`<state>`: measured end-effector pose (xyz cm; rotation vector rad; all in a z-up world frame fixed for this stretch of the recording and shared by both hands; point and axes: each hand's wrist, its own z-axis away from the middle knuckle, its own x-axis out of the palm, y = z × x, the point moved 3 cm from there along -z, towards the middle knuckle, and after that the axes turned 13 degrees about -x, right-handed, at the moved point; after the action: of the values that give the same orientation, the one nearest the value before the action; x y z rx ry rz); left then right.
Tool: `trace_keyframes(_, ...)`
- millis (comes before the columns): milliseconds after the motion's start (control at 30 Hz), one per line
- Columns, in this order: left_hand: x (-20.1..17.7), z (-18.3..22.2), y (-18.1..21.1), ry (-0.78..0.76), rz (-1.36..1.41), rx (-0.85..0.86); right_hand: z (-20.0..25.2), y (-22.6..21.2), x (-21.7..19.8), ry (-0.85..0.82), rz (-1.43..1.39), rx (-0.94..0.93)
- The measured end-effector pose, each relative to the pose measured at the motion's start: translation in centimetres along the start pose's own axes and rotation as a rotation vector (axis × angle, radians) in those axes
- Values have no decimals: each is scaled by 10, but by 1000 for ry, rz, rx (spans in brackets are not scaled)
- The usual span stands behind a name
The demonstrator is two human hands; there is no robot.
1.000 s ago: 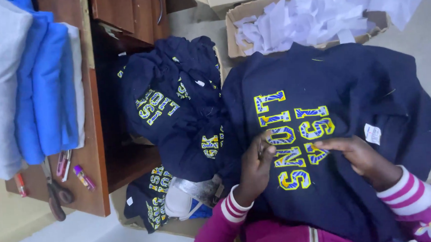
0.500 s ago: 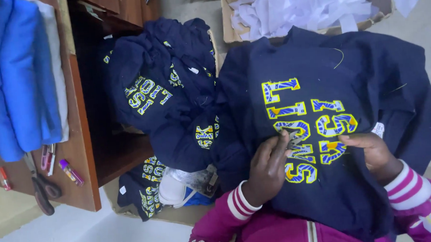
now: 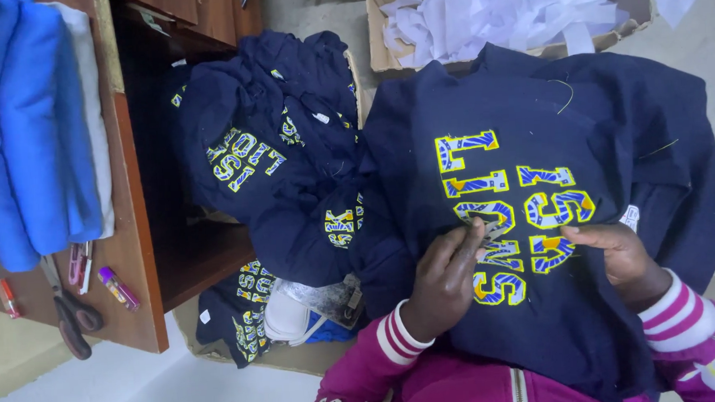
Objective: Trimming loose threads from an embroidered logo on a navy blue sweatshirt using small scissors.
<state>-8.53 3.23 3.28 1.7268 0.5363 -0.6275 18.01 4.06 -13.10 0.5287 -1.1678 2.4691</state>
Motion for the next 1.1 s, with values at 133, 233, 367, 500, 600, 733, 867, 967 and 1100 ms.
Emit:
trace_keyframes(133,2,0,-3,-6,28,2,11,-28,35,171,45,128)
trace_keyframes(233,2,-2,-3,-15,13,-5,4,-7,5,155,94,113)
trace_keyframes(367,1,0,-4,-62,-41,1,4,25,-40,-114,355,-358)
trace_keyframes(500,1,-7,-2,-87,-13,-16,2,32,-63,-327,615,-750)
trace_keyframes(600,3,-5,-6,-59,-23,17,-3,50,-78,-269,594,-698)
trace_keyframes(733,7,-7,-5,-5,79,5,-7,52,-80,-269,504,-651)
trace_keyframes(867,5,-8,-4,-1,22,-40,-13,53,-88,-285,680,-805)
trace_keyframes(967,7,-7,-3,-14,-28,3,-11,55,-84,-272,589,-778)
trace_keyframes(1100,4,-8,0,-45,-33,85,-6,33,-54,-89,320,-417)
